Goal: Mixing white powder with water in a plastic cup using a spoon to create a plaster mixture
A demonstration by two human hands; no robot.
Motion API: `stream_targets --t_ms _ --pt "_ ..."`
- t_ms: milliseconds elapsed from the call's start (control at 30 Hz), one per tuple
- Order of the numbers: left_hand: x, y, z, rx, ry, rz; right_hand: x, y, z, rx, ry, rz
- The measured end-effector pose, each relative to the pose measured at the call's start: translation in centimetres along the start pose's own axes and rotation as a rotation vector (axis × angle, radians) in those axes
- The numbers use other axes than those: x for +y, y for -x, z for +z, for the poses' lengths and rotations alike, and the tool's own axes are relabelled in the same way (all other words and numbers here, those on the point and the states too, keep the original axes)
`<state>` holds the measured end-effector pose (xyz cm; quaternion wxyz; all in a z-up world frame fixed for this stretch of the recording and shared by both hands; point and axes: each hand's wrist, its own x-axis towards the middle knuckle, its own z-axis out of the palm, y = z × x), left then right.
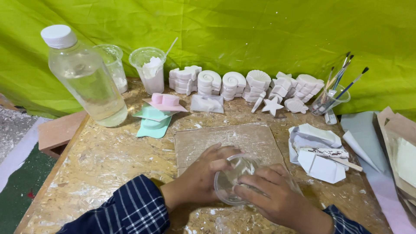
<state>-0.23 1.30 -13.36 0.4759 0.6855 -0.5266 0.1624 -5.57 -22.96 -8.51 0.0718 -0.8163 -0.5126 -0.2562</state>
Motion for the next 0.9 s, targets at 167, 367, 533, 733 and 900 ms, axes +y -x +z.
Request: stream_targets --t_ms 167,367,533,733,900 --pt "1.0 -0.9 -0.7 -0.079 -0.012 -0.15 0.0 0.2 -0.6 -0.053 -0.093 0.041" --pt "1.4 -1.2 -0.8 -0.121 -0.02 -0.222 0.0 0.1 -1.4 0.043 0.085 0.06" --pt "1.4 -1.1 -0.6 -0.112 -0.032 -0.204 0.2 0.1 0.1 0.085 0.22 -0.001" --pt "1.4 -1.3 -0.9 -0.099 -0.002 -0.273 -0.7 1.0 1.4 0.019 0.252 0.031" --pt "0.7 -1.0 -0.8 -0.101 -0.006 -0.222 -1.5 0.2 0.6 -0.011 0.245 0.093"
